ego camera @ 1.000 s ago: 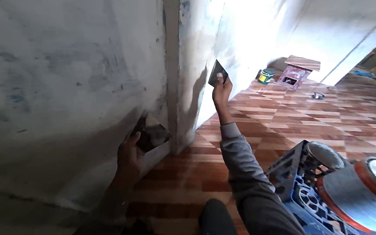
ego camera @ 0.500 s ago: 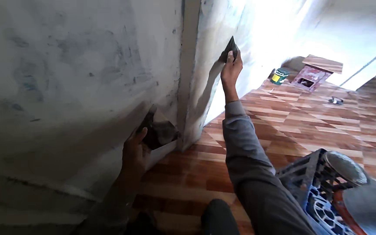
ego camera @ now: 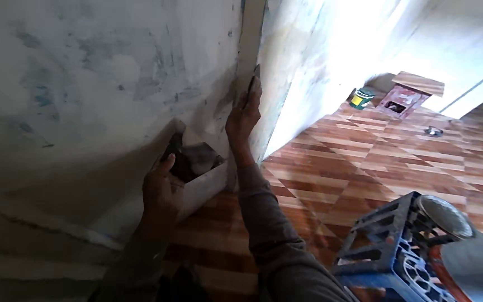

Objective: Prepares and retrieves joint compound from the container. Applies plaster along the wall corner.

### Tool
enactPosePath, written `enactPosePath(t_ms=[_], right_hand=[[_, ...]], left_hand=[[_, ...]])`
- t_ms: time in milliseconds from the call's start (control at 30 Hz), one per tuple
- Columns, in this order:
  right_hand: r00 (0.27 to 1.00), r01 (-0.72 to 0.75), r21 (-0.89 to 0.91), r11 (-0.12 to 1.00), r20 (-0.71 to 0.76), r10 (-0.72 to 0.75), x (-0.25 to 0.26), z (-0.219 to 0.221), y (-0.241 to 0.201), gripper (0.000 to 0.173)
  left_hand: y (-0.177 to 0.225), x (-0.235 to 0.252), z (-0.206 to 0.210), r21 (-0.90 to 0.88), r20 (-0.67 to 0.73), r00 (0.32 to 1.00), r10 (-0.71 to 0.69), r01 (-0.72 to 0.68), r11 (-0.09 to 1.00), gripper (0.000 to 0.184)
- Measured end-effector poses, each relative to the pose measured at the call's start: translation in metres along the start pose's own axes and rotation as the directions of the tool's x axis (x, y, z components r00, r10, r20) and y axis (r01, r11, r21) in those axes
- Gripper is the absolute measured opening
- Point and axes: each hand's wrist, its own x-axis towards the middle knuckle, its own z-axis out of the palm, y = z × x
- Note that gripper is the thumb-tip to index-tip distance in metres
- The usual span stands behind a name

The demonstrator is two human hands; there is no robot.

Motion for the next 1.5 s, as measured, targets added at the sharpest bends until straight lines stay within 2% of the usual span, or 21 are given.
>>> enactPosePath(t_ms=[67, 167, 200, 300, 367, 433, 467, 533, 633, 767, 867, 967, 1100, 1233, 1367, 1500], right_hand=[[1.000, 0.014, 0.003, 1.000, 0.022, -0.014, -0.013, 0.003, -0.005, 0.055], [0.966, 0.056, -0.029, 0.998, 0.255, -0.047, -0.043, -0.022, -0.021, 0.059], [0.962, 0.067, -0.007, 0.998, 0.264, -0.063, -0.053, -0.028, -0.019, 0.056], [0.975, -0.024, 0.075, 0.997, 0.221, 0.007, -0.070, -0.062, -0.005, 0.048], [0.992, -0.086, 0.046, 0.995, 0.097, 0.082, -0.060, -0.086, 0.008, 0.039], [0.993, -0.100, -0.022, 0.995, 0.054, 0.101, -0.031, -0.103, 0.025, 0.036], [0.995, -0.058, -0.045, 0.997, 0.079, 0.061, -0.012, -0.108, 0.031, 0.036], [0.984, 0.128, -0.033, 0.991, 0.130, -0.122, 0.030, -0.110, 0.039, 0.036], [0.903, 0.411, 0.042, 0.911, 0.121, -0.413, 0.082, -0.090, 0.050, 0.036], [0.824, 0.539, 0.047, 0.841, 0.176, -0.539, 0.100, -0.078, 0.050, 0.043], [0.815, 0.564, 0.011, 0.826, 0.152, -0.559, 0.087, -0.065, 0.054, 0.053], [0.829, 0.550, -0.011, 0.835, 0.125, -0.545, 0.065, -0.047, 0.059, 0.053], [0.906, 0.413, -0.073, 0.908, 0.135, -0.401, 0.022, -0.012, 0.054, 0.059], [0.942, 0.333, -0.098, 0.938, 0.087, -0.325, -0.018, 0.015, 0.060, 0.068], [0.924, 0.286, -0.088, 0.954, 0.290, -0.250, -0.051, -0.012, 0.059, 0.075], [0.910, 0.244, -0.133, 0.961, 0.375, -0.179, -0.079, -0.022, 0.064, 0.077]], left_hand=[[0.003, -0.003, 0.000, -0.014, 0.017, 1.000, 0.011, -0.011, 1.000, 0.033], [0.009, -0.006, -0.002, -0.040, 0.037, 0.998, 0.051, -0.049, 0.998, 0.026], [0.011, -0.004, -0.002, -0.048, 0.052, 0.997, 0.064, -0.062, 0.997, 0.025], [0.016, -0.001, -0.006, -0.055, 0.065, 0.995, 0.077, -0.073, 0.996, 0.028], [0.015, 0.000, -0.005, -0.038, 0.019, 0.997, 0.080, -0.079, 0.996, 0.026], [0.010, 0.000, -0.004, -0.024, 0.035, 0.998, 0.061, -0.060, 0.998, 0.029], [0.007, -0.001, -0.002, -0.020, 0.049, 0.998, 0.049, -0.048, 0.999, 0.029], [0.003, -0.003, 0.003, 0.003, 0.062, 0.998, 0.026, -0.026, 1.000, 0.031], [-0.001, -0.003, 0.007, 0.012, 0.076, 0.997, 0.002, -0.003, 1.000, 0.032], [-0.006, -0.006, 0.007, 0.036, 0.081, 0.996, -0.033, 0.031, 0.999, 0.034], [-0.005, -0.008, 0.006, 0.030, 0.089, 0.995, -0.047, 0.045, 0.999, 0.033], [-0.001, -0.008, 0.005, 0.030, 0.086, 0.996, -0.035, 0.033, 0.999, 0.034], [0.007, -0.008, 0.005, 0.001, 0.056, 0.998, -0.012, 0.012, 1.000, 0.034], [0.014, -0.006, 0.003, -0.002, 0.049, 0.999, 0.014, -0.014, 1.000, 0.034], [0.012, -0.009, 0.007, 0.015, 0.026, 1.000, -0.005, 0.005, 1.000, 0.032], [0.011, -0.012, 0.009, 0.019, 0.039, 0.999, 0.006, -0.007, 1.000, 0.034]])
